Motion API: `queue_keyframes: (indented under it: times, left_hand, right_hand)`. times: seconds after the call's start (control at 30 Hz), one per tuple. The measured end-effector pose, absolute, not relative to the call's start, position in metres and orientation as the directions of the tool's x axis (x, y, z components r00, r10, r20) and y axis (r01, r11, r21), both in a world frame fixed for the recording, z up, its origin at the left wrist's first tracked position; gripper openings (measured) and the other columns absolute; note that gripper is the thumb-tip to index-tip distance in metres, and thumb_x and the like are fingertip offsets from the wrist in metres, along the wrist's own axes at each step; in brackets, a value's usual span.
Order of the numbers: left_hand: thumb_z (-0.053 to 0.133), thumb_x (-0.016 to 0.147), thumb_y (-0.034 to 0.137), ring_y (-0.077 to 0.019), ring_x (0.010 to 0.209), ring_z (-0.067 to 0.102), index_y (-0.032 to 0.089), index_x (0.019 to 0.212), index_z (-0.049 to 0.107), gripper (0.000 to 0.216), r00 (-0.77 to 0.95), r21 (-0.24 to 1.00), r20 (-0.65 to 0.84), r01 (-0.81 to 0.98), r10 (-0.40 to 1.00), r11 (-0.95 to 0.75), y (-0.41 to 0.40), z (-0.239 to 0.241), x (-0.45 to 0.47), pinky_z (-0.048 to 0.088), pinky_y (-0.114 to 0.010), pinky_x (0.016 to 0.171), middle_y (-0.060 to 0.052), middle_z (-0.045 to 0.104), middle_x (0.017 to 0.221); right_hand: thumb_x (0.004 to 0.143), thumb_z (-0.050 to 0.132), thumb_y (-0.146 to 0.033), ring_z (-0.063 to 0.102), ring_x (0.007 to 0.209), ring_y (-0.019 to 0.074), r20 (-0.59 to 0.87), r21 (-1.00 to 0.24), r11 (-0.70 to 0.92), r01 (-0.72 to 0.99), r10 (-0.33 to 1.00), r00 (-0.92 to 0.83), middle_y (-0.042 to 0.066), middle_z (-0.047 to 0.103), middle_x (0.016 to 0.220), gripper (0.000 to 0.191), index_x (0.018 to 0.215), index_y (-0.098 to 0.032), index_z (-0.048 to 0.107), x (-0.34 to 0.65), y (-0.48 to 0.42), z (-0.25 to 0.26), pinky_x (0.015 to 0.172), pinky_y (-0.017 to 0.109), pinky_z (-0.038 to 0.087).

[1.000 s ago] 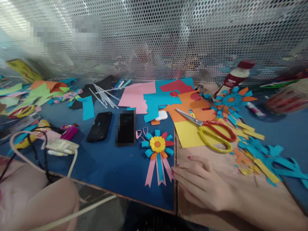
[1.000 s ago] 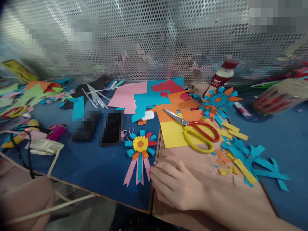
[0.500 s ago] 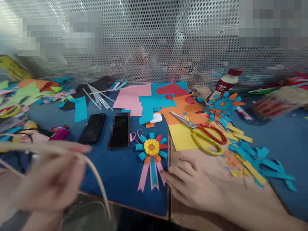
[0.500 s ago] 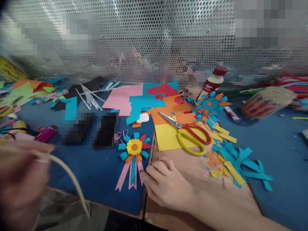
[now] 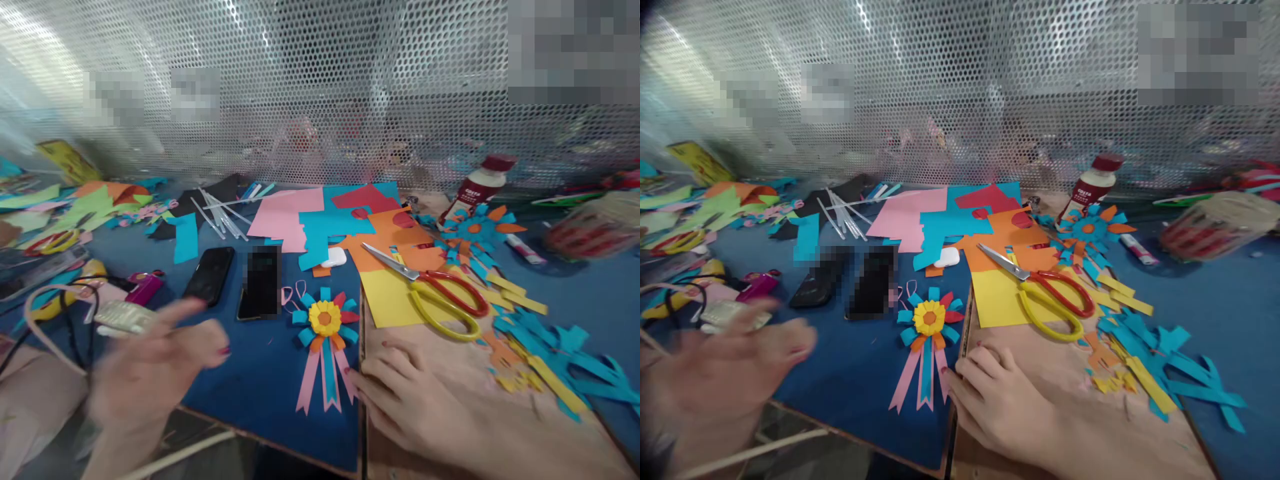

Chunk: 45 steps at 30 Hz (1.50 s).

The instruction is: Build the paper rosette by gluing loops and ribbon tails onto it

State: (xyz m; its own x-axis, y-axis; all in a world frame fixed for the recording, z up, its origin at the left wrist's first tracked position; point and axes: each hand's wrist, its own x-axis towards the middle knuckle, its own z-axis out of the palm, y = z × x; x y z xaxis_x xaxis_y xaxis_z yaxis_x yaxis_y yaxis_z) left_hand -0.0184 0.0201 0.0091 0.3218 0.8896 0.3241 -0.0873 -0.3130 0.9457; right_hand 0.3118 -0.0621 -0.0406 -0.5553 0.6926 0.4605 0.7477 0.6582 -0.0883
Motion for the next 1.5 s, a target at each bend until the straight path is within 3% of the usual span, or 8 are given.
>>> queue_keyframes:
  times: [0.07,0.13,0.23,0.4,0.9,1.17,1.3,1.5]
  left_hand:
    - [0.045,0.093,0.024,-0.02,0.089,0.06,0.029,0.116,0.063,0.03,0.648,0.826,0.291,0.201,0.704,-0.526,0.03,0.0,0.006,0.05,-0.036,0.082,-0.006,0.065,0.101]
    - [0.04,0.091,0.01,-0.0203,0.102,0.053,0.033,0.117,0.063,0.042,0.831,0.567,0.153,0.37,0.535,-0.736,0.031,-0.007,0.025,0.044,-0.037,0.09,-0.006,0.059,0.111]
    - [0.038,0.087,0.001,-0.0213,0.101,0.047,0.04,0.118,0.061,0.055,0.873,0.287,0.147,0.412,0.465,-0.865,0.025,-0.017,0.037,0.04,-0.04,0.085,-0.005,0.055,0.109]
    - [0.042,0.087,0.001,-0.0221,0.096,0.044,0.043,0.119,0.058,0.055,0.858,0.11,0.244,0.439,0.452,-0.892,0.022,-0.028,0.035,0.034,-0.038,0.077,-0.005,0.052,0.106]
    - [0.043,0.087,-0.001,-0.0215,0.094,0.042,0.042,0.12,0.057,0.055,0.871,0.069,0.262,0.414,0.417,-0.908,0.021,-0.035,0.035,0.028,-0.04,0.078,-0.005,0.051,0.106]
    - [0.043,0.087,0.002,-0.022,0.098,0.043,0.037,0.124,0.054,0.052,0.864,0.071,0.286,0.412,0.414,-0.908,0.019,-0.018,0.042,0.03,-0.039,0.079,-0.004,0.054,0.109]
    - [0.049,0.087,0.013,-0.0241,0.102,0.043,0.032,0.124,0.054,0.041,0.863,0.075,0.3,0.404,0.407,-0.912,0.016,-0.01,0.054,0.03,-0.042,0.083,-0.005,0.055,0.11]
    - [0.052,0.087,0.028,-0.0254,0.103,0.044,0.022,0.114,0.06,0.029,0.757,0.137,0.354,0.539,0.55,-0.831,0.019,-0.01,0.065,0.031,-0.044,0.087,-0.008,0.056,0.111]
  right_hand:
    - [0.09,0.049,-0.024,0.048,0.083,0.0187,0.452,-0.085,0.663,0.744,0.691,-0.564,0.002,0.063,0.086,0.023,0.108,-0.019,0.062,0.312,-0.061,-0.039,0.083,0.036,0.032]
    - [0.09,0.049,-0.025,0.047,0.083,0.0191,0.439,-0.072,0.665,0.743,0.69,-0.575,0.002,0.063,0.086,0.024,0.11,-0.02,0.062,0.311,-0.061,-0.039,0.084,0.037,0.031]
    - [0.09,0.05,-0.025,0.045,0.083,0.0182,0.441,-0.098,0.642,0.761,0.713,-0.545,0.001,0.062,0.084,0.023,0.109,-0.02,0.062,0.31,-0.061,-0.039,0.085,0.035,0.031]
    - [0.091,0.047,-0.025,0.045,0.084,0.0183,0.422,-0.118,0.63,0.767,0.731,-0.535,0.001,0.061,0.086,0.025,0.112,-0.02,0.061,0.309,-0.061,-0.04,0.085,0.036,0.03]
    - [0.09,0.049,-0.022,0.046,0.084,0.0194,0.437,-0.108,0.658,0.745,0.705,-0.559,0.002,0.062,0.087,0.023,0.11,-0.018,0.061,0.31,-0.063,-0.046,0.085,0.038,0.031]
    - [0.09,0.05,-0.017,0.047,0.083,0.0177,0.494,-0.214,0.65,0.73,0.716,-0.493,0.003,0.062,0.087,0.02,0.106,-0.018,0.063,0.312,-0.048,-0.019,0.077,0.034,0.033]
    - [0.087,0.048,-0.014,0.045,0.086,0.0202,0.426,-0.179,0.637,0.75,0.737,-0.524,0.006,0.06,0.091,0.027,0.109,-0.018,0.063,0.308,-0.026,-0.008,0.077,0.036,0.035]
    - [0.077,0.05,-0.016,0.041,0.086,0.0233,0.288,-0.245,0.594,0.766,0.799,-0.528,0.009,0.052,0.09,0.032,0.105,-0.019,0.066,0.293,-0.004,-0.004,0.076,0.04,0.035]
